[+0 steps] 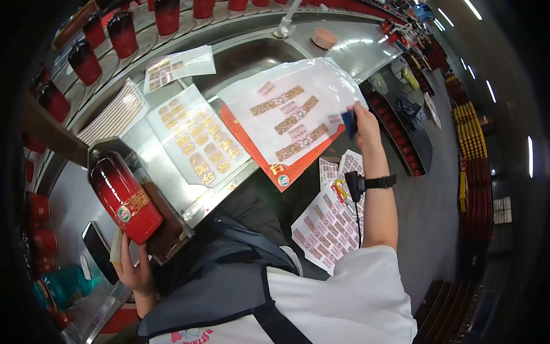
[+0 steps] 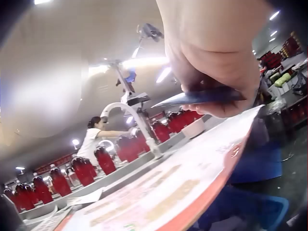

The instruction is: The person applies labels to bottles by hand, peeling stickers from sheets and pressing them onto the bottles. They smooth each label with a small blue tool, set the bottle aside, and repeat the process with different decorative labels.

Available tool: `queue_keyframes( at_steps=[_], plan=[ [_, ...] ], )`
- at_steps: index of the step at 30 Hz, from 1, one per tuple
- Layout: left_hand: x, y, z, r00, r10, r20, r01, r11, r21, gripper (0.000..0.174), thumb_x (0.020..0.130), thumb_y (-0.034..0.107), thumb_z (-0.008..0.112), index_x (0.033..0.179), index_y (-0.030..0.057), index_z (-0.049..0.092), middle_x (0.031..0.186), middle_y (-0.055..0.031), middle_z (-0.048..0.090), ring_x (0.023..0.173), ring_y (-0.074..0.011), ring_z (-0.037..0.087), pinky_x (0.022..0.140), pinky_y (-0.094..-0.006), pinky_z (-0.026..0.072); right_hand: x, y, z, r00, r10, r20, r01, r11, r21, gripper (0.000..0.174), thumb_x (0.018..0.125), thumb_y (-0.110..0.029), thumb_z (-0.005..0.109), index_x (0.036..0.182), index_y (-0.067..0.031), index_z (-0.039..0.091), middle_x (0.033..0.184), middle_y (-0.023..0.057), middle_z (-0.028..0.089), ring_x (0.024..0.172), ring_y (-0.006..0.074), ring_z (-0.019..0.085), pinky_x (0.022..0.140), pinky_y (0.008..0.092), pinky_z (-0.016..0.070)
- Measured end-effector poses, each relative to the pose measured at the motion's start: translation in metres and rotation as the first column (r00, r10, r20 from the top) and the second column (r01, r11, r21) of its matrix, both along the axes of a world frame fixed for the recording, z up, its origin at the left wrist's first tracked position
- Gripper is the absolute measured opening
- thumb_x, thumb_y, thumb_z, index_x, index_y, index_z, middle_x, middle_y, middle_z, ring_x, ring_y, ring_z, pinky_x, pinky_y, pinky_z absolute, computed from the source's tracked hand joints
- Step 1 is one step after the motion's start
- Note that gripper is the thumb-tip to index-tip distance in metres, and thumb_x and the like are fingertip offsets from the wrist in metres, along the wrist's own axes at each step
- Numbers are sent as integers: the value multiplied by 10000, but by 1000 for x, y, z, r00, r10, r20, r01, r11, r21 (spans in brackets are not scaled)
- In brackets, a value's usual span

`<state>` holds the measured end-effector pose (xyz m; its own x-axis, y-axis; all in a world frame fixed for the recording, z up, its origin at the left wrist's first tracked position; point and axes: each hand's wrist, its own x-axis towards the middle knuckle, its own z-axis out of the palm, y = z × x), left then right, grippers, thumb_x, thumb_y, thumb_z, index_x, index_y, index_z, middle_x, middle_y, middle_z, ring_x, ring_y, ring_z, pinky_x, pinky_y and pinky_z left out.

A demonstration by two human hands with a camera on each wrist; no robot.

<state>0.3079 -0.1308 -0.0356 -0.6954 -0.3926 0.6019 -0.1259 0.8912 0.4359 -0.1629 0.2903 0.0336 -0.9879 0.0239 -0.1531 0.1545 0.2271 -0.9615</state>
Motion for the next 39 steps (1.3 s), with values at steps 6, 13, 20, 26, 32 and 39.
queue_keyframes(
  at_steps=[6,13,20,26,32,39],
  plan=[
    [-4,17,0,994,107,-34,-90,940,330,561,841,4,725,1355,-55,510,1273,-210,604,1144,-324,618,982,-416,482,-31,52,-41,999,18,43,-31,946,323,466,825,-488,753,772,-30,690,676,9,618,585,85,560,507,262,418],
    [-8,13,0,990,132,43,-139,934,330,579,877,56,685,1400,-52,464,1284,-209,597,1155,-296,610,1001,-377,453,-81,74,-81,993,77,89,-118,650,751,475,659,-418,872,808,0,701,727,16,651,610,81,562,516,271,393],
    [-8,9,-2,993,98,60,-112,933,342,625,872,64,678,1432,-46,423,1340,-211,554,1209,-305,573,1028,-389,432,-43,75,-44,975,7,220,-117,862,492,490,654,-418,888,825,10,723,731,38,669,621,115,596,526,282,427],
    [-29,-2,6,995,35,95,-81,832,548,932,733,151,775,1511,-9,286,1437,-191,432,1339,-316,438,1101,-421,370,-44,90,-68,900,-77,430,12,988,152,316,716,-395,863,690,-147,668,595,-59,583,445,52,462,417,223,306],
    [-40,-9,30,998,-31,51,-4,821,571,1025,657,194,849,1504,6,303,1326,-191,501,1214,-308,541,1018,-406,467,-18,76,-37,991,126,51,-135,965,226,165,854,-201,742,839,-42,701,779,0,656,698,93,589,647,229,435],
    [-39,-6,54,986,36,165,-94,930,356,1021,640,211,863,1477,-29,331,1191,-206,562,974,-315,634,832,-378,544,152,-187,40,616,786,57,-770,585,254,41,854,-63,704,870,-25,697,762,-23,643,697,46,557,625,202,411]
  ],
)
